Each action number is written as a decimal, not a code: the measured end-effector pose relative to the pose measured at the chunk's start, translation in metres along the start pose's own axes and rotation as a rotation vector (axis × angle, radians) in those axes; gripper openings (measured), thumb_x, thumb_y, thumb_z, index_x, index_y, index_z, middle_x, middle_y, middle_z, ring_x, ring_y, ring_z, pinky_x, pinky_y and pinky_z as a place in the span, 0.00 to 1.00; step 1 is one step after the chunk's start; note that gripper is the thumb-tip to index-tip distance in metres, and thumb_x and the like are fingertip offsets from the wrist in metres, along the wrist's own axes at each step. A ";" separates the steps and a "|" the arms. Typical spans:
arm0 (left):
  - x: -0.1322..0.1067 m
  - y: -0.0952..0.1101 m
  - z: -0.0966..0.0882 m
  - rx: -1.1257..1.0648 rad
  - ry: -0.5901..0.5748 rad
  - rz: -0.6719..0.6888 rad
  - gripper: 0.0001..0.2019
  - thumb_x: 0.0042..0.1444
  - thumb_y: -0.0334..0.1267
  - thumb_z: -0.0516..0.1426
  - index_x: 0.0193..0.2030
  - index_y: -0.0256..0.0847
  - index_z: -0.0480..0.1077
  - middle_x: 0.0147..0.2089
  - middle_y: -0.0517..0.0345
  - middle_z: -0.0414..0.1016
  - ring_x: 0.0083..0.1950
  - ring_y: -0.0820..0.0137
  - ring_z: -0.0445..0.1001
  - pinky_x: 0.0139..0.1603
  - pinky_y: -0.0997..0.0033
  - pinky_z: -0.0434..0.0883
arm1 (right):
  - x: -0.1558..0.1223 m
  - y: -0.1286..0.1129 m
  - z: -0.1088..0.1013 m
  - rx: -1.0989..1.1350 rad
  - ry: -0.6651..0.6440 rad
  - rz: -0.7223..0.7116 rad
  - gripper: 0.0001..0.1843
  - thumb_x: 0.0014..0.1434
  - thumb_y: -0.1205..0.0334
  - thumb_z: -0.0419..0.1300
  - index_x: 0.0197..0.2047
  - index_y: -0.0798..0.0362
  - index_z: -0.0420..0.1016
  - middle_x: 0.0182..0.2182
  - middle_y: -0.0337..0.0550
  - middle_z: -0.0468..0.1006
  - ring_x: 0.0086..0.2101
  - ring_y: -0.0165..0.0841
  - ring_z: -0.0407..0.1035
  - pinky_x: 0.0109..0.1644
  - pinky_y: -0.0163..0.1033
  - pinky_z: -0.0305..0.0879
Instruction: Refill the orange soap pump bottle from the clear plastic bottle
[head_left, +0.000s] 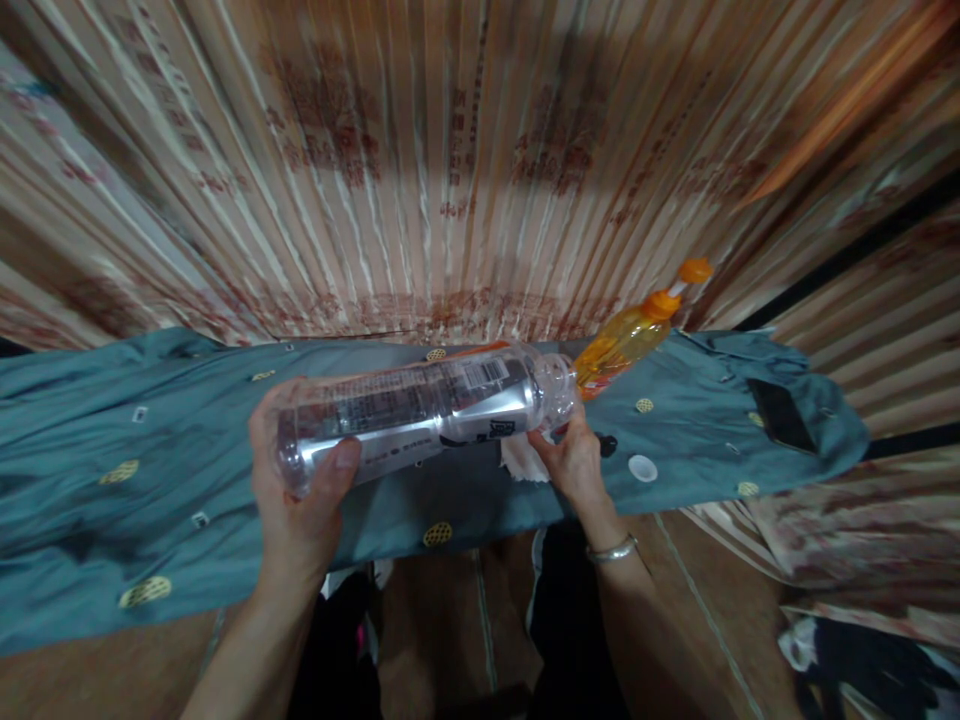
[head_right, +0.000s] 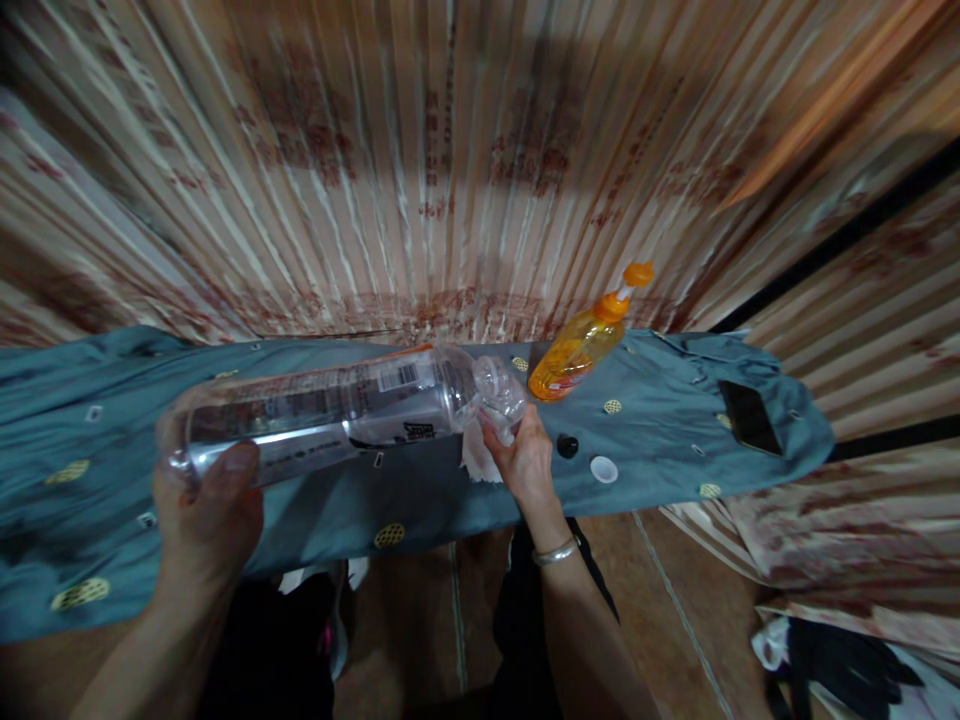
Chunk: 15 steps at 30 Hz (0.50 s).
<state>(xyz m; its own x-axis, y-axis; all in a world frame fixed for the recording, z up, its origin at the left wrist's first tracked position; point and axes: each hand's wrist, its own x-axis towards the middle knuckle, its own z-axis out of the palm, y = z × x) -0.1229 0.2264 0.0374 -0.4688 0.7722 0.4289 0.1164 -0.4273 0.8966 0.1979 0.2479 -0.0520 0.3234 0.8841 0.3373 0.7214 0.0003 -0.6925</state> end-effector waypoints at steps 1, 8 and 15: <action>0.000 0.001 0.001 0.000 -0.001 0.001 0.40 0.40 0.68 0.78 0.56 0.52 0.78 0.56 0.54 0.79 0.59 0.51 0.80 0.73 0.45 0.73 | 0.000 0.000 0.000 -0.003 -0.004 0.004 0.23 0.57 0.46 0.70 0.50 0.48 0.75 0.33 0.40 0.79 0.34 0.43 0.76 0.44 0.49 0.79; 0.001 0.003 0.001 -0.123 0.014 -0.012 0.35 0.37 0.55 0.83 0.52 0.50 0.82 0.54 0.57 0.82 0.56 0.57 0.79 0.67 0.56 0.73 | 0.000 0.003 0.003 -0.018 0.040 -0.064 0.23 0.60 0.42 0.68 0.51 0.48 0.76 0.34 0.41 0.80 0.35 0.43 0.77 0.44 0.49 0.80; 0.002 0.004 -0.001 -0.172 -0.011 -0.007 0.36 0.39 0.56 0.84 0.54 0.49 0.84 0.52 0.58 0.83 0.53 0.62 0.79 0.61 0.63 0.73 | -0.001 0.004 0.006 -0.017 0.064 -0.092 0.25 0.61 0.40 0.65 0.51 0.51 0.75 0.33 0.43 0.80 0.33 0.43 0.77 0.42 0.49 0.80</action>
